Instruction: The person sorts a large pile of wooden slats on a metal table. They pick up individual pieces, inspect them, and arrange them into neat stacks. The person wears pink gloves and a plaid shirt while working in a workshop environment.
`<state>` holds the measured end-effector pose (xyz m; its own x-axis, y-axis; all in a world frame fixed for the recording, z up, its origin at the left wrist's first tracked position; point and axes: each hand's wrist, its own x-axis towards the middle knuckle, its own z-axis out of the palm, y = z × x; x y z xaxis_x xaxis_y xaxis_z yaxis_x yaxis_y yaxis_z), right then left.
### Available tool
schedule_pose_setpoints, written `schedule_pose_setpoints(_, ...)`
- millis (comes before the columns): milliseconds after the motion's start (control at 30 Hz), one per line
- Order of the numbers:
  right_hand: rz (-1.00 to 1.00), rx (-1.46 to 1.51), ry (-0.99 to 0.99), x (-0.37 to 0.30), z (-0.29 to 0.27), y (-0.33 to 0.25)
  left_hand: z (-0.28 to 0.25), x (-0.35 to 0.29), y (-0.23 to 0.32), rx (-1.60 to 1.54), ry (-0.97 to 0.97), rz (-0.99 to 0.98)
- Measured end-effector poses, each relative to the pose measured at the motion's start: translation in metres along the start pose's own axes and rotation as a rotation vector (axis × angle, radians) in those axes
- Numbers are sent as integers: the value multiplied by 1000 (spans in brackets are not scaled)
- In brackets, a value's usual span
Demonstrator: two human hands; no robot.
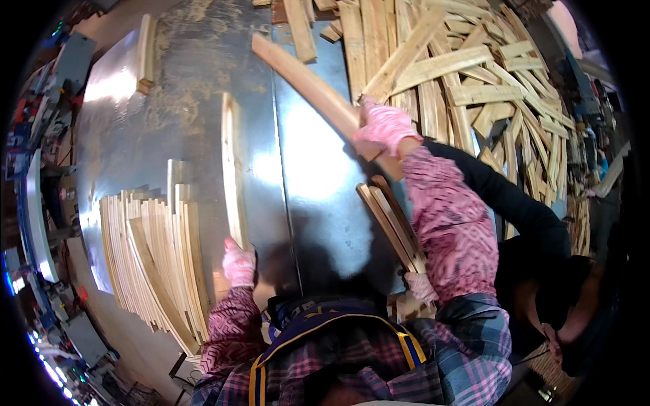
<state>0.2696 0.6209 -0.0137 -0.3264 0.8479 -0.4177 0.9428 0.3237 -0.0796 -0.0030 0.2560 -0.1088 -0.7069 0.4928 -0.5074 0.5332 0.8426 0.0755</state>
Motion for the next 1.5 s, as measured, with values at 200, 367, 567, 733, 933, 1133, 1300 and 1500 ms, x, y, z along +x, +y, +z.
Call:
schedule_pose_setpoints(200, -73, 8, -109, 45, 53, -88, 33, -34, -38, -19, -56, -5)
schedule_pose_setpoints(367, -70, 324, -155, 54, 27, -101, -16, 0, 46, -304, 269, 553)
schedule_pose_setpoints(567, -436, 1260, -18, 56, 25, -137, -97, 62, 208, -1610, -482, 498)
schedule_pose_setpoints(733, -122, 1506, 265, 21, 14, -85, -222, 228, 231, -1110, -30, 570)
schedule_pose_setpoints(933, -79, 985, 482, -64, 62, -14, -210, 515, 188, 23, 277, 313)
schedule_pose_setpoints(1133, 315, 511, 591, 45, 28, 27, -223, 451, 245, 195, 388, 187)
schedule_pose_setpoints(1300, 806, 416, 620, 109, 23, 24, -159, 324, 376, -206, 499, 1068)
schedule_pose_setpoints(1500, 267, 1555, 583, 15, 12, 101, -26, 156, 486, -231, 164, 949)
